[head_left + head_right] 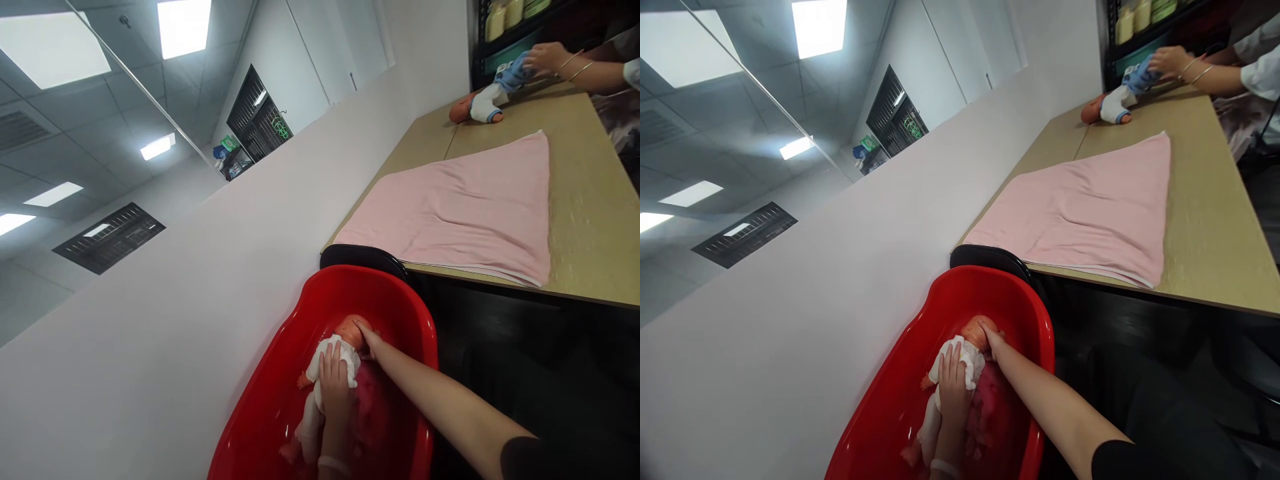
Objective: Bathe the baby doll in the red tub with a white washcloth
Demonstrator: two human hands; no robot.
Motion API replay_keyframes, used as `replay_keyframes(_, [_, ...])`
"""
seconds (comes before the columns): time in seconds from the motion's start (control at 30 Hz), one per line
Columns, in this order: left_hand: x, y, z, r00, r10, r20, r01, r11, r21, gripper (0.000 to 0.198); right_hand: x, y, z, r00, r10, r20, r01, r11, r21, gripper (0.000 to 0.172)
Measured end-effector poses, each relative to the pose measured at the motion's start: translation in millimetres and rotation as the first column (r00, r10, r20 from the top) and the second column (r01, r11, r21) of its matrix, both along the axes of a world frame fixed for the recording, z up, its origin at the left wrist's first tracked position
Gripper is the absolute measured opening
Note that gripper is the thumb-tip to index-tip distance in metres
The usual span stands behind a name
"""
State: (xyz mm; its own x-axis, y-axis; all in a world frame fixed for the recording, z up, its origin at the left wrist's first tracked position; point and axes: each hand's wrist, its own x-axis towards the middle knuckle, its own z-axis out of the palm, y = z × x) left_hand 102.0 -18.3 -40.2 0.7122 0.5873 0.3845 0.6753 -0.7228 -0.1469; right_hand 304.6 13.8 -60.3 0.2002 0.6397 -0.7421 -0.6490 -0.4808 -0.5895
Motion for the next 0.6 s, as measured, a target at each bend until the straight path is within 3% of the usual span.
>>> replay_keyframes(0.1, [9.0,17.3,2.8,0.957,-0.18,-0.228,0.169,0.983,-0.068,0.048,5.4,2.9,-7.0,0.991,-0.111,-0.079,0.107,0.993,-0.052,0.064])
replay_keyframes(0.2, [7.1,24.5,8.0,0.886,-0.25,-0.39,0.197,0.965,-0.171,0.055,9.7,4.0,-9.9,0.989,-0.112,-0.095,0.11,0.994,-0.028,0.062])
replay_keyframes(0.3, [-9.7,22.0,13.9,0.845,-0.294,-0.447,0.219,0.952,-0.212,0.067,11.2,2.5,-7.2,0.99,-0.105,-0.098,0.103,0.994,-0.019,0.062])
replay_keyframes(0.47, [-50.6,23.5,15.5,0.801,-0.332,-0.498,0.287,0.943,-0.166,0.06,12.2,1.8,-1.6,0.99,-0.107,-0.089,0.105,0.994,-0.03,0.062])
replay_keyframes(0.6, [-85.3,27.2,0.7,0.823,-0.242,-0.514,0.227,0.969,-0.093,0.046,12.0,2.4,-4.0,0.991,-0.102,-0.085,0.1,0.994,-0.031,0.066])
